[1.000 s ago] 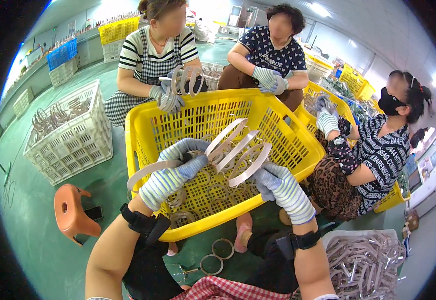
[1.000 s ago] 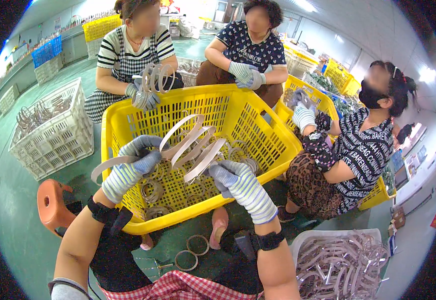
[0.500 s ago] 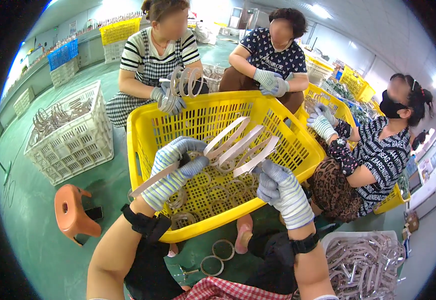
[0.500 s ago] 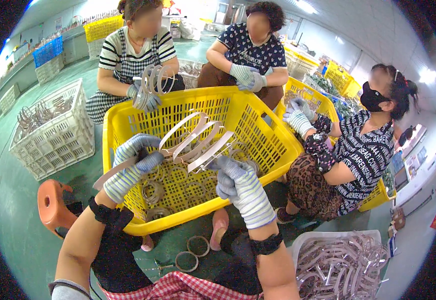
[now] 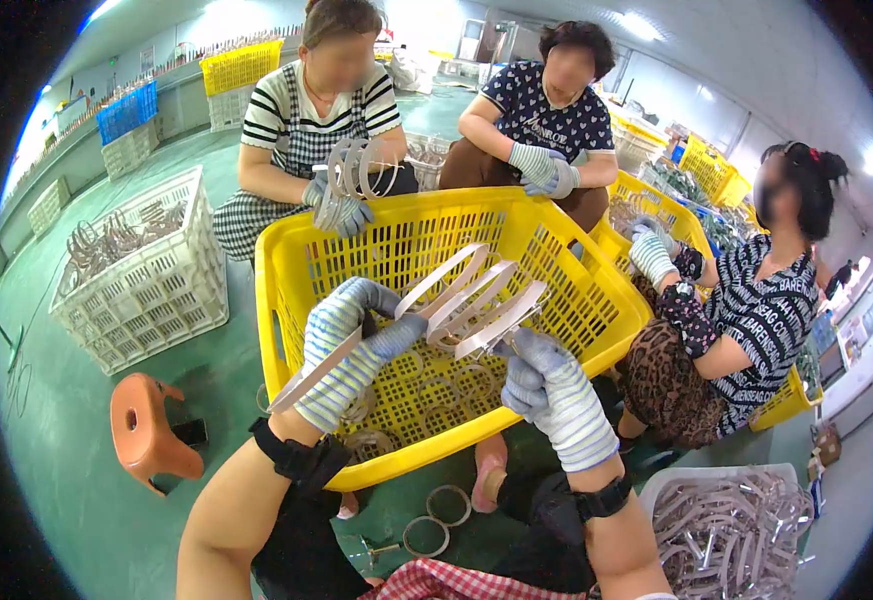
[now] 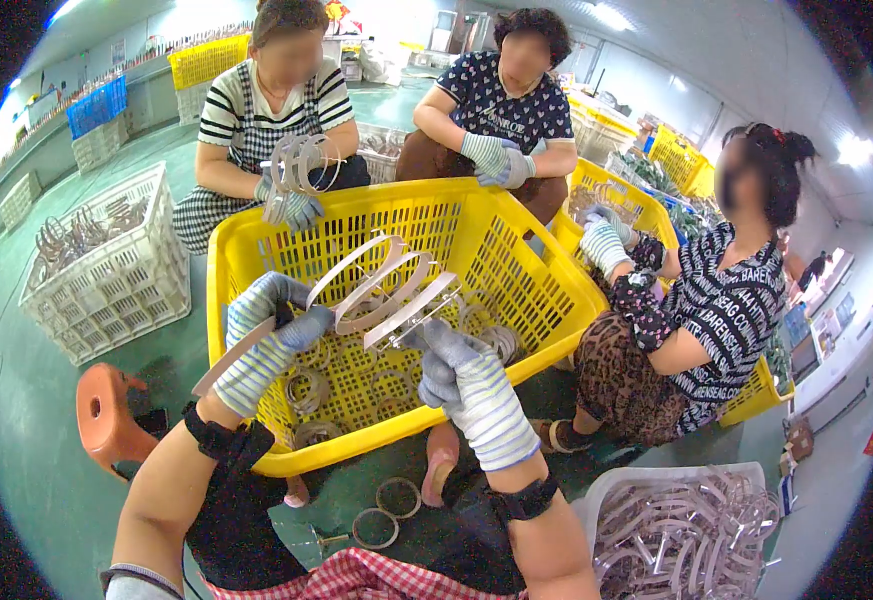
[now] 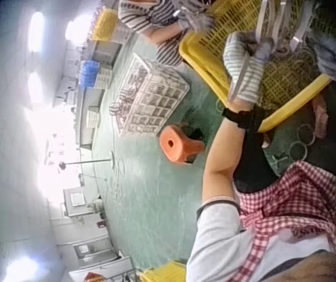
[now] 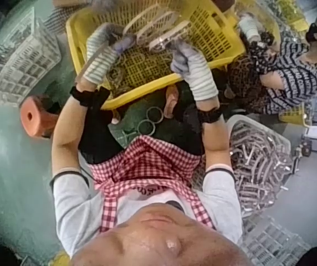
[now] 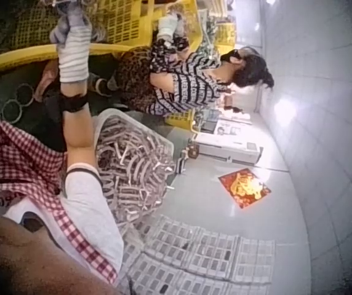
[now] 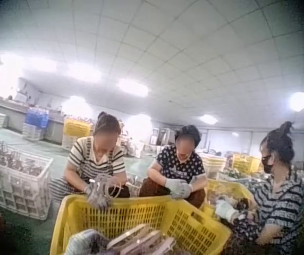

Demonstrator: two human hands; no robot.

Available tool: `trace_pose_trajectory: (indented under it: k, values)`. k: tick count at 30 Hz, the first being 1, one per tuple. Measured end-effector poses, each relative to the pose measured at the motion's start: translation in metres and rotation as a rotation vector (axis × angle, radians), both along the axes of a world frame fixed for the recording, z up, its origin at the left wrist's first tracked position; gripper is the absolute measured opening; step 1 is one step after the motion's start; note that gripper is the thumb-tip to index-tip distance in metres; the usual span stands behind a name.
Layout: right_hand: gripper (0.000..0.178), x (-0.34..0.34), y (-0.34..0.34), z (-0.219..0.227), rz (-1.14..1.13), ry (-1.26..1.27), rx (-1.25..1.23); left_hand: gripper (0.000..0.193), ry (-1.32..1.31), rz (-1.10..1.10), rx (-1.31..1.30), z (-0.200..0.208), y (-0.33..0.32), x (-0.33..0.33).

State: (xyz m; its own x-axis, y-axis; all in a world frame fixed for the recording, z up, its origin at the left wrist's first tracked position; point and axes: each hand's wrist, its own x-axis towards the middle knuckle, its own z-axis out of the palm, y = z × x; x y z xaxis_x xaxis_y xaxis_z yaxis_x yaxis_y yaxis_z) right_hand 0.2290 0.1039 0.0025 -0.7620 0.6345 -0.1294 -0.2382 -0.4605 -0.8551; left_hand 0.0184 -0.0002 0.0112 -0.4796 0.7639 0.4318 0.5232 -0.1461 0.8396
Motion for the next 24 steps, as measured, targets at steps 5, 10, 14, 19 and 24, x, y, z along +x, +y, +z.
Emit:
trace_pose_trajectory:
  k: [5, 10, 14, 19, 24]
  values:
    - [0.028, -0.002, 0.0, 0.0, -0.106, -0.078, 0.078, 0.022, -0.058, -0.001, -0.006, 0.0, 0.001, 0.002]
    - [0.025, -0.001, -0.005, -0.002, -0.182, -0.106, 0.131, 0.022, -0.136, -0.007, -0.064, 0.001, 0.006, 0.003]
    - [0.029, -0.012, -0.016, -0.002, -0.274, -0.145, 0.18, 0.021, -0.145, -0.001, -0.033, -0.005, 0.003, -0.004]
    - [0.035, -0.015, -0.021, -0.002, -0.345, -0.182, 0.178, 0.022, -0.208, 0.003, -0.059, -0.001, 0.003, -0.003]
    - [0.022, -0.003, 0.0, -0.01, -0.17, -0.273, 0.297, 0.027, -0.007, -0.03, -0.066, -0.01, 0.004, -0.008]
